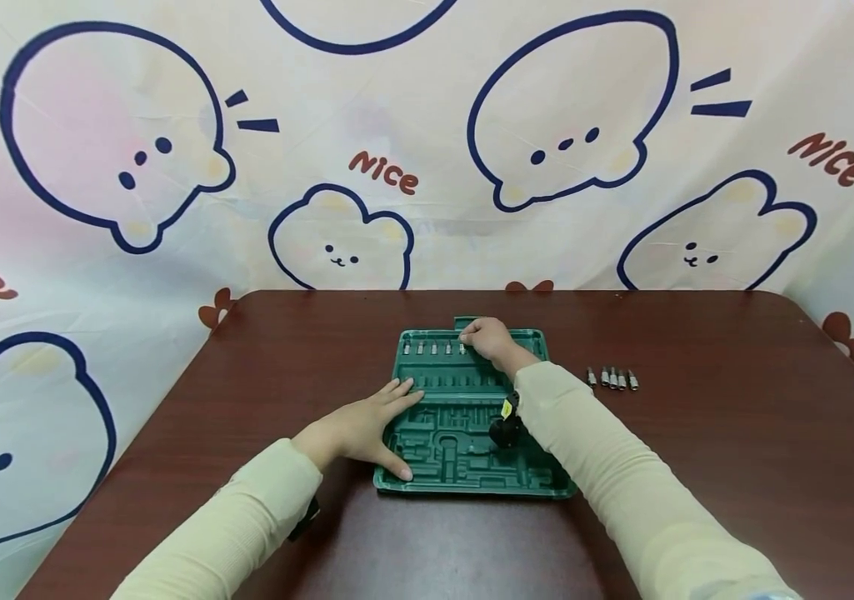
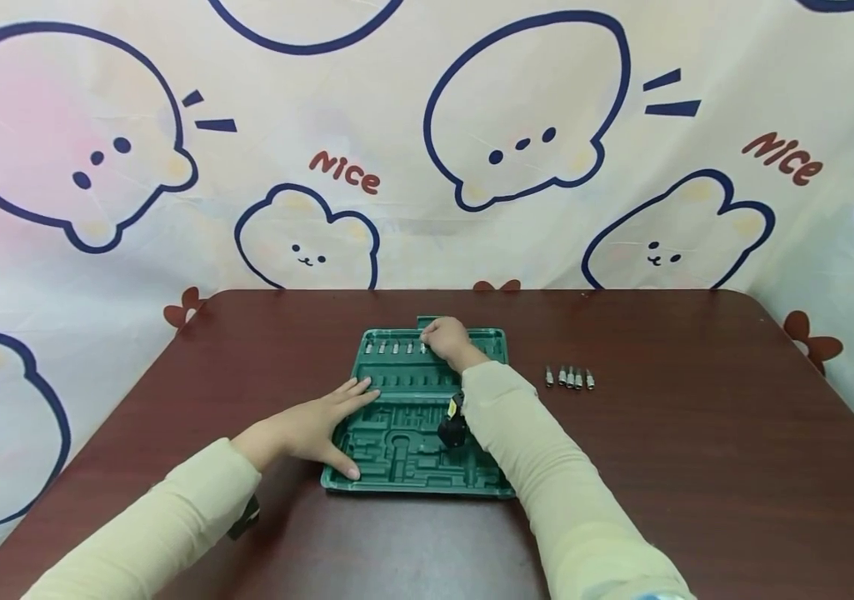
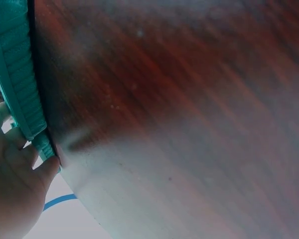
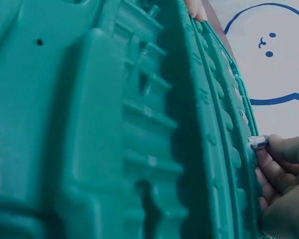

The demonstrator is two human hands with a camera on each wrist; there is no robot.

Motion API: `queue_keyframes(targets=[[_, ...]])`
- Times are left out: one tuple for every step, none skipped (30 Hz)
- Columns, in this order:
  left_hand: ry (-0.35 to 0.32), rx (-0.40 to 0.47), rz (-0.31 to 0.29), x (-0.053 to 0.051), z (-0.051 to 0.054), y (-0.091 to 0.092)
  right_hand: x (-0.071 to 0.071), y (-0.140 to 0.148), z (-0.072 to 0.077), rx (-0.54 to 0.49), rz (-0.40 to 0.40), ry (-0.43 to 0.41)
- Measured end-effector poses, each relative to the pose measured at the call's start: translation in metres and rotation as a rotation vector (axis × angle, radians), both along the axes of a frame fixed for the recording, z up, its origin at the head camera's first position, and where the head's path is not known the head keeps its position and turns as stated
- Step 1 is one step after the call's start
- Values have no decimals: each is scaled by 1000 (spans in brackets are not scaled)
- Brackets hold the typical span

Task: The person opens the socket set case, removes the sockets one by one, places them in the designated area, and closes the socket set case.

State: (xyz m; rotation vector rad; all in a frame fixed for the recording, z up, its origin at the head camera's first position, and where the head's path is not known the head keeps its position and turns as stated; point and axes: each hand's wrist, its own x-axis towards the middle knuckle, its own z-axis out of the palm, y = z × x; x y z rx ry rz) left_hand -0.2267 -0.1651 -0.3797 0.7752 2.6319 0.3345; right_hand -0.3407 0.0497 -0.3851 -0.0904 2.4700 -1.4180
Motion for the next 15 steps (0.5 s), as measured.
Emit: queue_keyframes(targets=[[-1,2,-1,0,0,0,0,0,0,-3,0,-4],[-3,3,-1,1,0,0,0,1,0,-5,-1,-6],[-3,6,-4,1,0,0,0,1,-1,-7,-4,-8],[-5,5,-6,1,0,1,0,1,-1,-9,-7,-10],[-6,6,-5,2,0,1,0,2,-2,-12,-11,-14],[-6,4,-5,2,-1,1,0,2,-2,-15,-15,-17],[-6,7,-8,2,-1,1,0,2,-2,-21,-22,-22],[-6,4,-8,2,-1,1,0,3,-2,-41,-37,-25],[-7,1,-8,2,0,1,0,4,-1,-70,-55,-28],[-8,-3,-4,2,-1,1,-1,4,-1,-105,-77,-32],[-9,-4,-1,2,-1,1,-1,5,0,-136,-98,-34],[-9,-1,1,1,-1,1,-1,6,1,-168,-119,-37],[-9,0,4,1,-1,1,-1,7,2,-198,-134,-39],[-11,-6,8,1,0,0,-1,7,3,-224,-143,-39],[-11,-6,11,1,0,0,0,8,4,-236,-142,-37]])
